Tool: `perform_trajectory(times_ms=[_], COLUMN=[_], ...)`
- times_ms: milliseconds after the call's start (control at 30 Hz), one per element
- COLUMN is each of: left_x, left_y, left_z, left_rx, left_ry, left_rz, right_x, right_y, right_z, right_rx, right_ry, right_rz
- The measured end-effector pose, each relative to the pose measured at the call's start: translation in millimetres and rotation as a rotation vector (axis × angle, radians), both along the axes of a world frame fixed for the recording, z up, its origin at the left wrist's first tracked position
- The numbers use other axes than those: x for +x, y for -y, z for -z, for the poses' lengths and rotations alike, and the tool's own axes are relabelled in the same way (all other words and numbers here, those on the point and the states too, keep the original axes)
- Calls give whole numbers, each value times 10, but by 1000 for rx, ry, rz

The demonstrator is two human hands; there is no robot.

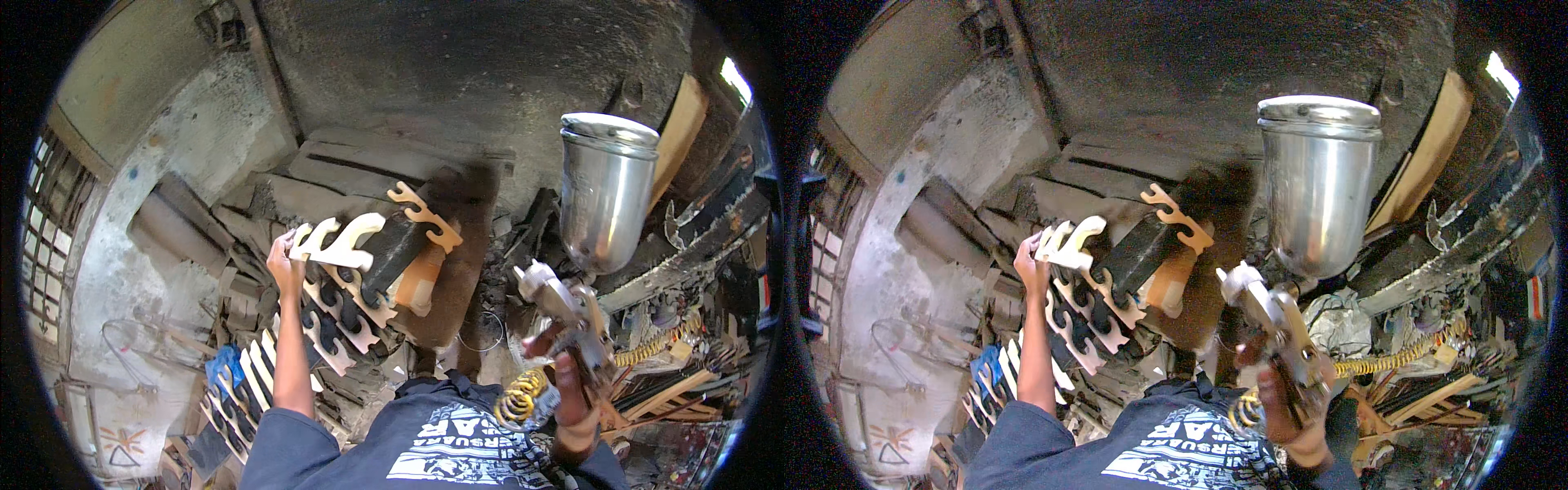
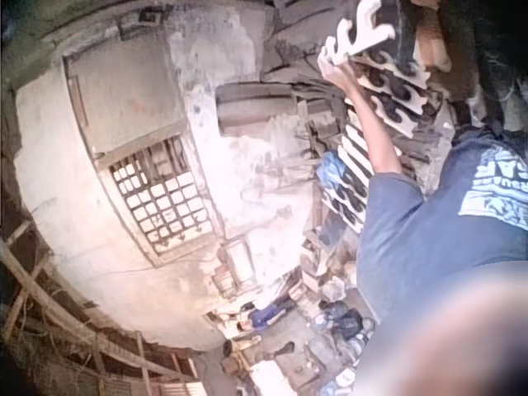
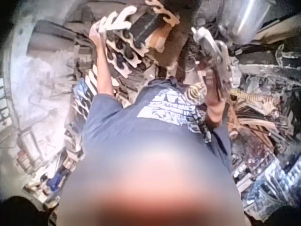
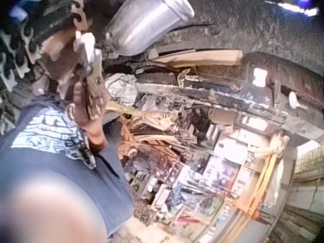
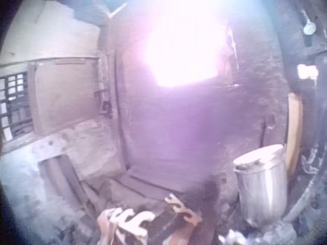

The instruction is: The person uses a spray gun to apply black paint to multiple small wooden pieces shaped like stylized antlers. They pick up each piece, spray both sides, and place it back on a workbench among other finished pieces.

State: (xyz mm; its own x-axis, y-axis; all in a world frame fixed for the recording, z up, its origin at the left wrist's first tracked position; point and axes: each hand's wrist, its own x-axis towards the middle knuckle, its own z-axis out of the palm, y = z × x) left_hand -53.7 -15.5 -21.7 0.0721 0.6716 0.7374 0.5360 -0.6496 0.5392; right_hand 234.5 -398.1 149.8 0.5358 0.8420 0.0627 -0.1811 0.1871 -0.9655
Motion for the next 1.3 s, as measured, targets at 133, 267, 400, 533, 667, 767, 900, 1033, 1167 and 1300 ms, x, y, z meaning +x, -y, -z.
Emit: perform_trajectory(times_ms=[133, 267, 400, 533, 667, 767, 900, 1033, 1167, 1300], left_x=[-288, -418, -476, -466, -445, -450, -452, -417, -421, -530], left_y=[-185, -277, -341, -336, -303, -295, -286, -244, -32, 381], left_z=[73, 46, -51, -84, -99, -129, -152, -221, -411, -495], left_rx=[-173, -131, 25, -6, -38, -19, 41, 31, -147, -499], left_ry=[82, 61, -104, -124, -102, -111, -141, -117, -130, 718], left_rz=[92, 124, 116, 99, 117, 134, 148, 133, 202, 435], right_x=[25, 55, 3, -50, -76, -87, -99, -90, -96, -122], right_y=[119, 11, -84, -128, -185, -201, -210, -209, -155, -85], right_z=[-157, -264, -306, -323, -298, -279, -249, -208, -151, -91], right_rx=[7, -127, -145, -68, -134, -82, -92, -81, -60, -93], right_ry=[290, 477, 742, 787, 774, 707, 676, 624, 488, 234], right_rz=[0, -109, -218, -333, -259, -327, -259, -241, -262, -122])
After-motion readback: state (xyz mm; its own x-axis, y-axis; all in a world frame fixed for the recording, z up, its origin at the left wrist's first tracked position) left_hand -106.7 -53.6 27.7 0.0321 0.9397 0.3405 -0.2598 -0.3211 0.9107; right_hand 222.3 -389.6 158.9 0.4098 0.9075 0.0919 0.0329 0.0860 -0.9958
